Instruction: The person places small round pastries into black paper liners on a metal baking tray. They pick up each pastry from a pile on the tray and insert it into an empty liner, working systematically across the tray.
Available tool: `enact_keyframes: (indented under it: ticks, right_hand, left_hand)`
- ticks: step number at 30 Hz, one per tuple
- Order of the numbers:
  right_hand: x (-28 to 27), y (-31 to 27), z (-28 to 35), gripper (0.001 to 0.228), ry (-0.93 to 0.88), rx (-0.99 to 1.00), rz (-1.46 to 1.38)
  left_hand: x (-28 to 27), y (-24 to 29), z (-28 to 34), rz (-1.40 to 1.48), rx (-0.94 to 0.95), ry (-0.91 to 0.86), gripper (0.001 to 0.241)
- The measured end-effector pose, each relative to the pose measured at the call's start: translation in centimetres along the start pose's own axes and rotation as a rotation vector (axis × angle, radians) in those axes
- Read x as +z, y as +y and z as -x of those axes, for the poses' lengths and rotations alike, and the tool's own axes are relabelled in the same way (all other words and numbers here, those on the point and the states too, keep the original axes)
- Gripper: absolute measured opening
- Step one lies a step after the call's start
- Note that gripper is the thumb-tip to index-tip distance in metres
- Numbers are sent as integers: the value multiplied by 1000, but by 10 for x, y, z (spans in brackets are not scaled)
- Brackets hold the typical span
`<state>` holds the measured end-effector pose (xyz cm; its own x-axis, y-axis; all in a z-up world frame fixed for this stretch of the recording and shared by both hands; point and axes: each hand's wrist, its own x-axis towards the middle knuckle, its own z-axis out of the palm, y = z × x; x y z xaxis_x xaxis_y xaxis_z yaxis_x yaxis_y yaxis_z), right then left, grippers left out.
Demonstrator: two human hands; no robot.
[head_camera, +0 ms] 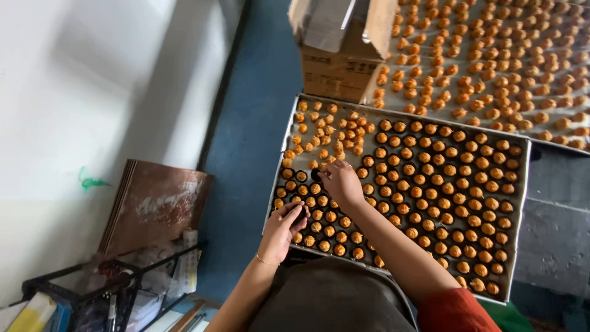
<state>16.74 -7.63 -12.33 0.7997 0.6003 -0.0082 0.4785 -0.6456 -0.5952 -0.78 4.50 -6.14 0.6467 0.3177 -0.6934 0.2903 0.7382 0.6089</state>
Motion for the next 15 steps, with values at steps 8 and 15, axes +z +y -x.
enact_keyframes:
  ticks: [8,15]
  right_hand:
    - [17,8,-4,22,93,-82,138]
    - [-6,7,-35,16,33,-321,236]
  left_hand:
    - [-6,8,-2,31,-2,53,24]
    - [-2,21,3,4,-1,64,25]
